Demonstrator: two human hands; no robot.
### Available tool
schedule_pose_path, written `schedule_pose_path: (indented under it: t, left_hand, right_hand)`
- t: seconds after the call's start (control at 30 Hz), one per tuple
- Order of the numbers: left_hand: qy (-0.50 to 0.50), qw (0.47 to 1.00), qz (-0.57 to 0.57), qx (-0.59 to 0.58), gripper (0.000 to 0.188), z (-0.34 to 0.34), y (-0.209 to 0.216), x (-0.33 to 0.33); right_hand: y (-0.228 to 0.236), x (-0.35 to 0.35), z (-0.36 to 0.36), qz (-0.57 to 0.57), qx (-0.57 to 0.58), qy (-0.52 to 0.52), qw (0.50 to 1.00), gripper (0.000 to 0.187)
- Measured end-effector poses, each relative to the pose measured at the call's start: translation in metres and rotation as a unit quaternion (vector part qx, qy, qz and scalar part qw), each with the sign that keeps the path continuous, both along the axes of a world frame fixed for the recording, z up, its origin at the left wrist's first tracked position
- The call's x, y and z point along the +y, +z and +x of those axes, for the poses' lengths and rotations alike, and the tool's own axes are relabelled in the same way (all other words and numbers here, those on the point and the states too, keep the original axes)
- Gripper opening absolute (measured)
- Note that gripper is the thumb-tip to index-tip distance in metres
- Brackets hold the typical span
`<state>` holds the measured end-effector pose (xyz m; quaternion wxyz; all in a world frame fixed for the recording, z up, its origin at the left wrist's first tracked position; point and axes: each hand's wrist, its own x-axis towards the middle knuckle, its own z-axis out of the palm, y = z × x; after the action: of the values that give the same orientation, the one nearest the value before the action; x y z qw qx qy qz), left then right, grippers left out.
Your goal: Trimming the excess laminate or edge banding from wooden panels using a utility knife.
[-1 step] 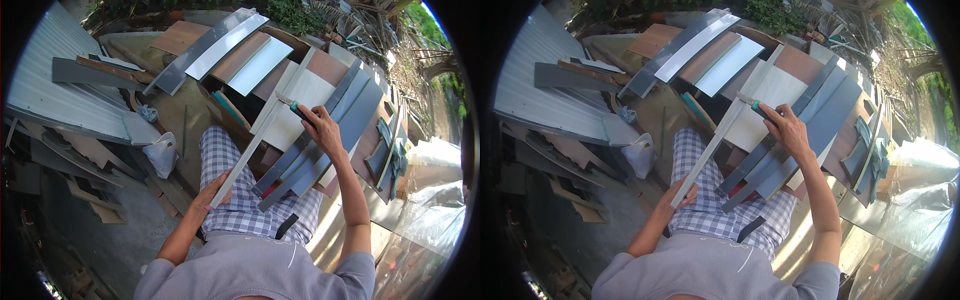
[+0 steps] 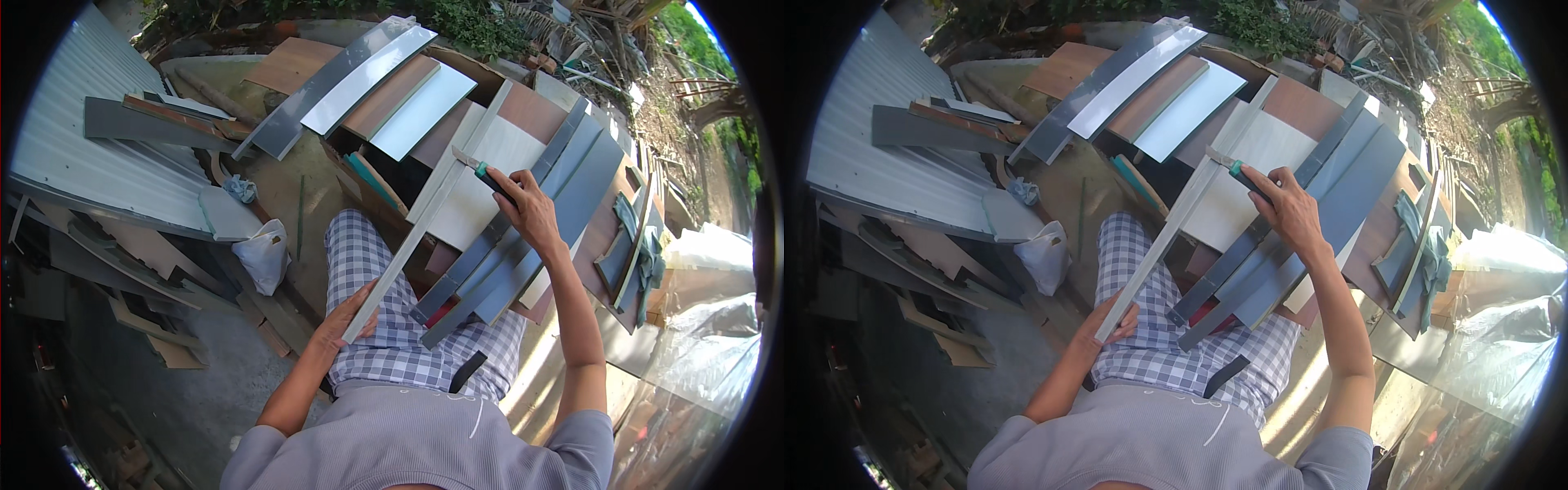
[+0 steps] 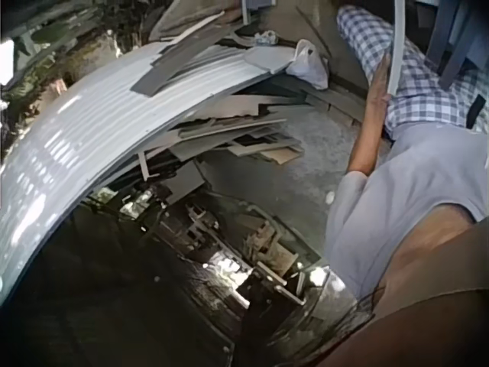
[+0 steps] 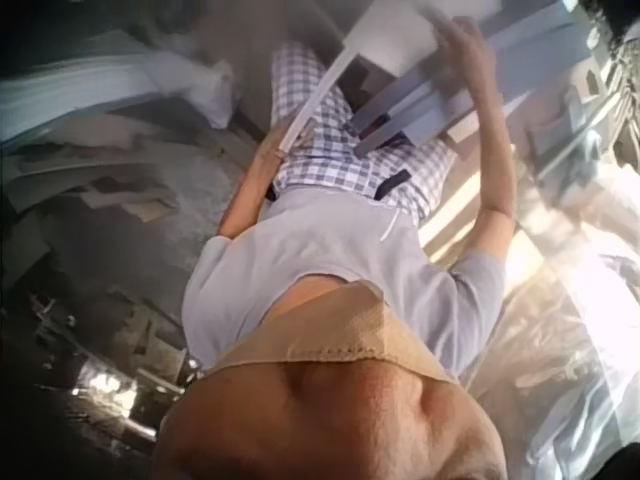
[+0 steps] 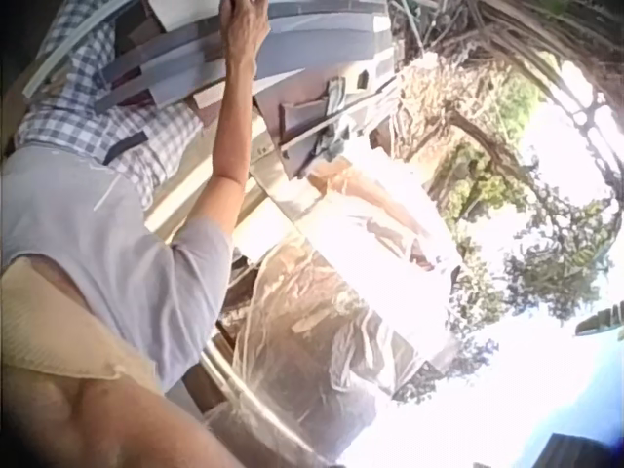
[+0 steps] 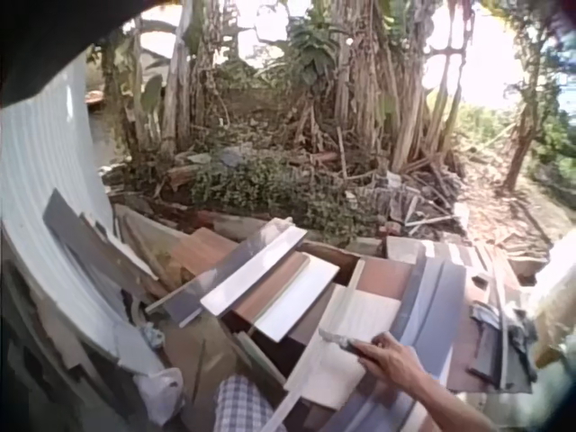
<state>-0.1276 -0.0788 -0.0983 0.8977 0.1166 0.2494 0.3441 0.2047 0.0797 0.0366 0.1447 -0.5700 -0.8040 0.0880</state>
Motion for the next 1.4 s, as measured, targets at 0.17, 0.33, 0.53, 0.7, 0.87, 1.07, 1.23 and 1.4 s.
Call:
schedule_pose_path:
  t: [0.17, 0.33, 0.53, 0.7, 0.87, 1.07, 1.23, 1.4]
  left_hand:
    - [0.0, 1.0, 0.003, 0.006, 0.053, -0.001, 0.001, 0.001]
    - [-0.002, 1.0, -0.002, 0.019, 0.051, -0.003, 0.006, 0.005]
    - [-0.008, 1.0, -0.015, -0.014, 0.039, -0.011, -0.007, 0.006]
    - [-0.024, 0.994, -0.007, -0.11, 0.025, -0.022, -0.02, 0.007]
    - [-0.021, 0.997, -0.024, -0.067, 0.04, -0.026, -0.016, 0.01]
    - [-0.044, 0.995, -0.015, -0.093, 0.043, -0.03, -0.03, 0.009]
    - [-0.04, 0.994, 0.007, -0.103, 0.032, -0.027, -0.019, 0.01]
    - [0.041, 0.985, -0.015, 0.166, 0.049, -0.011, 0.001, 0.025]
  right_hand:
    - [-0.009, 0.053, 0.029, 0.037, -0.008, -0.045, 0.998, 0.039]
    - [-0.009, 0.103, 0.054, 0.048, -0.008, -0.1, 0.994, 0.042]
    - [-0.026, 0.161, 0.101, 0.103, -0.051, -0.167, 0.979, 0.039]
    - [-0.024, 0.184, 0.092, -0.135, 0.281, -0.162, 0.936, 0.041]
    - [-0.021, 0.196, 0.099, -0.227, 0.276, -0.112, 0.927, 0.042]
    - [-0.022, 0.196, 0.109, -0.306, 0.13, -0.122, 0.935, 0.04]
    - [-0.03, 0.179, 0.097, -0.192, 0.152, -0.182, 0.952, 0.04]
    - [-0.045, 0.128, 0.115, 0.002, 0.311, -0.244, 0.919, 0.043]
